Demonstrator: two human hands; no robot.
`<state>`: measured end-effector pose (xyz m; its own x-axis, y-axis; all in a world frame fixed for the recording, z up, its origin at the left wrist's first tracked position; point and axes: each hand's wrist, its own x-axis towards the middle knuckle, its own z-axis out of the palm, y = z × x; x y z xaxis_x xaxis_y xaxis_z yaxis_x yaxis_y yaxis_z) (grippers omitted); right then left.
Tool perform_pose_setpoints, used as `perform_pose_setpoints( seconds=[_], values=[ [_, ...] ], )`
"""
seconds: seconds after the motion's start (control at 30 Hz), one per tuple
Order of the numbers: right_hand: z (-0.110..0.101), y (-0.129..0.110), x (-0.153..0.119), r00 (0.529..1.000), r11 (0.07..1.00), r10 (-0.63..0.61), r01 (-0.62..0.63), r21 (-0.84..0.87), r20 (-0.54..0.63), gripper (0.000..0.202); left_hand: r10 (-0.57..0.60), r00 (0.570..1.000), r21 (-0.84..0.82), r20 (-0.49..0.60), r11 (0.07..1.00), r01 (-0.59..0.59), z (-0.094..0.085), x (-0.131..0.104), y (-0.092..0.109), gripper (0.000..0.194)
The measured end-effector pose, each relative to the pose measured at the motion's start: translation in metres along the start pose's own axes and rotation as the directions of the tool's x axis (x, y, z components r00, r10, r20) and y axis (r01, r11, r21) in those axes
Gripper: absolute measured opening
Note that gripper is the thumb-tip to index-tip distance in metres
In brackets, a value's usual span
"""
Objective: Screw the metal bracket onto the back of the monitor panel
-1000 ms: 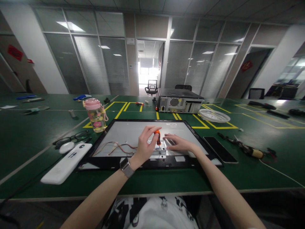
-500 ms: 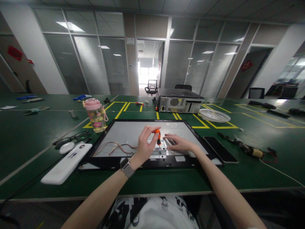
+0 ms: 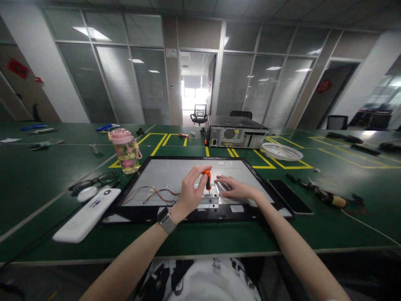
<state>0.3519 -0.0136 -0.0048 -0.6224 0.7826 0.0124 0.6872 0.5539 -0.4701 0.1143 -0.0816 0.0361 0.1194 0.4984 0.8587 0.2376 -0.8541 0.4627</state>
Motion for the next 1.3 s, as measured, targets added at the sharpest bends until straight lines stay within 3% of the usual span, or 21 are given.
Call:
perform_pose_setpoints(
  seconds=[0.17, 0.37, 0.57, 0.73, 0.9, 1.07, 1.23, 1.3],
  values=[
    [-0.0001, -0.0004, 0.0001, 1.0, 1.0, 0.011, -0.011, -0.005, 0.008, 0.07, 0.0, 1.0, -0.01, 0.024, 1.0, 0.0, 0.0008, -0.0013, -0.0004, 0.027],
    [0.0005, 0.0009, 0.0005, 1.0, 1.0, 0.009, -0.009, 0.017, 0.0, 0.071, 0.034, 0.997, 0.042, -0.069, 0.999, -0.031, 0.0007, 0.0005, -0.0007, 0.018],
    [0.0, -0.0002, 0.0005, 1.0, 1.0, -0.009, 0.009, 0.012, -0.008, 0.068, 0.023, 0.999, -0.007, 0.026, 1.0, -0.023, 0.0001, 0.0002, -0.0019, 0.03],
    [-0.0004, -0.0013, 0.0003, 1.0, 1.0, -0.001, 0.001, 0.014, 0.001, 0.07, 0.028, 0.997, 0.046, -0.067, 0.999, -0.025, 0.0006, 0.0012, -0.0004, 0.02],
    [-0.0001, -0.0009, 0.0, 1.0, 1.0, 0.005, -0.005, 0.019, -0.005, 0.068, 0.02, 1.0, 0.01, 0.025, 1.0, -0.02, -0.0001, 0.0015, 0.0006, 0.03],
    [-0.0003, -0.0008, -0.0002, 1.0, 1.0, -0.003, 0.003, 0.013, -0.008, 0.069, 0.038, 0.995, 0.086, -0.091, 0.996, -0.03, 0.0007, 0.0009, -0.0009, 0.018],
    [-0.0003, -0.001, 0.0, 1.0, 1.0, -0.003, 0.003, 0.017, 0.0, 0.068, 0.021, 1.0, 0.009, 0.013, 1.0, -0.022, -0.0007, 0.0006, -0.0001, 0.031],
    [-0.0007, -0.0017, -0.0002, 1.0, 1.0, 0.001, -0.001, 0.015, 0.0, 0.069, 0.017, 1.0, 0.014, -0.009, 1.0, -0.017, -0.0008, 0.0007, 0.0005, 0.027]
  ],
)
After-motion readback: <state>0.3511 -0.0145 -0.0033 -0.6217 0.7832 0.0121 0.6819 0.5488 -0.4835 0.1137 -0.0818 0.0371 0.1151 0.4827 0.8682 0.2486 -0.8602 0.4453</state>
